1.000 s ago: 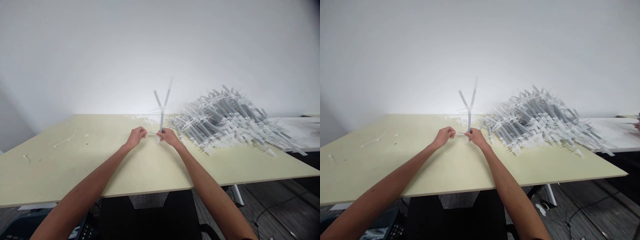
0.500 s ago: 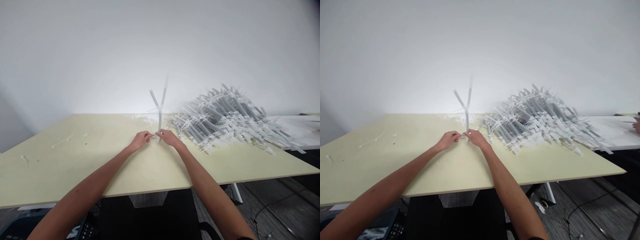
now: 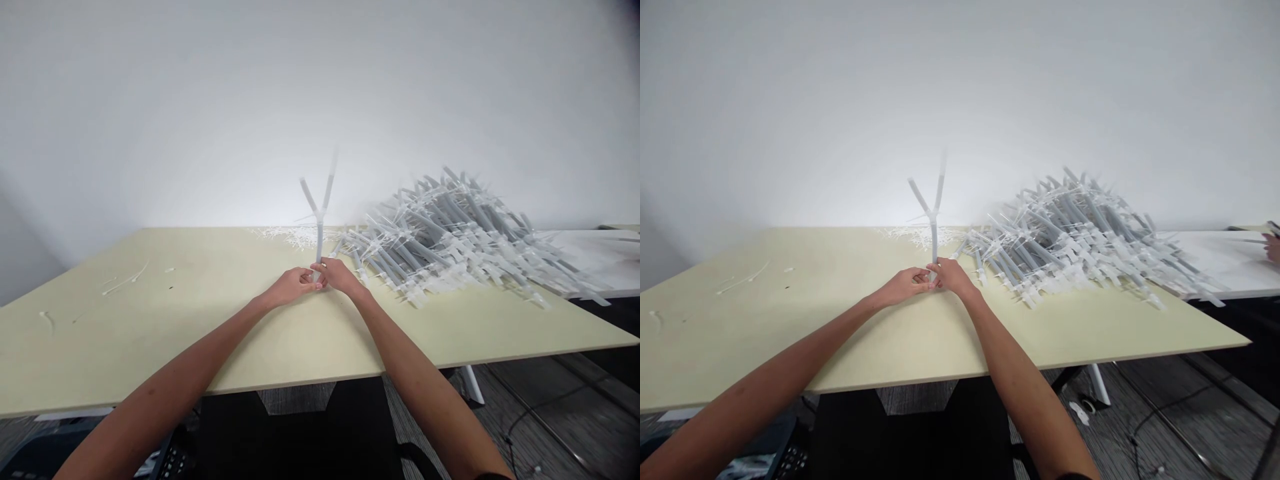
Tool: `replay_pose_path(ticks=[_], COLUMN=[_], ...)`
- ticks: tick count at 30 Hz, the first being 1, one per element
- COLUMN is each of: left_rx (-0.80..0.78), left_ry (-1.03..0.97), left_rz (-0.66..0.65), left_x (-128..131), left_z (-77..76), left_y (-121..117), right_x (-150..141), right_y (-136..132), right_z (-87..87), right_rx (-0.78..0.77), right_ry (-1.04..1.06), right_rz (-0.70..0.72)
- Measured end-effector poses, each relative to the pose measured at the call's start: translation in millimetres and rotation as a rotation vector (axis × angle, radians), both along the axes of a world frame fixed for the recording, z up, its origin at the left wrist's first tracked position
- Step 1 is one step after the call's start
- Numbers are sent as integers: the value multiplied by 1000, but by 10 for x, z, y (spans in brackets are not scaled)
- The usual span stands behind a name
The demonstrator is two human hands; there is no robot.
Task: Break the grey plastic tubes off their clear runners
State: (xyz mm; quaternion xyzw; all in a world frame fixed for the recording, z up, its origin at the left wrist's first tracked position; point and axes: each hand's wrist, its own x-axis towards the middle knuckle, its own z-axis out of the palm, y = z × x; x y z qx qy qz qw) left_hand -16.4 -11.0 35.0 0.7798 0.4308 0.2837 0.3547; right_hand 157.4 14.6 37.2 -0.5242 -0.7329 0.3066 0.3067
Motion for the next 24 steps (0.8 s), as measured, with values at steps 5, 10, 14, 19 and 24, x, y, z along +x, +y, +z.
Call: replay_pose_path(ticks=[5, 10, 14, 19, 24], left_rx=[56, 126, 192, 192, 177], left_ry=[69, 105, 83, 44, 35], left_rz=[57, 106, 144, 162, 151], left_x=[39, 60, 66, 45, 9], left_z=[-104, -163, -160, -152, -115], left_y=[76, 120, 119, 155, 202], right_x=[-37, -46, -50, -59, -116], right_y=[6, 32, 27, 22, 24], right_z=[-24, -46, -44, -48, -45], right_rx=[-46, -63, -71, -1, -62], right_ry=[84, 93, 93, 18, 190], right_rz=[0, -29, -29, -58, -11])
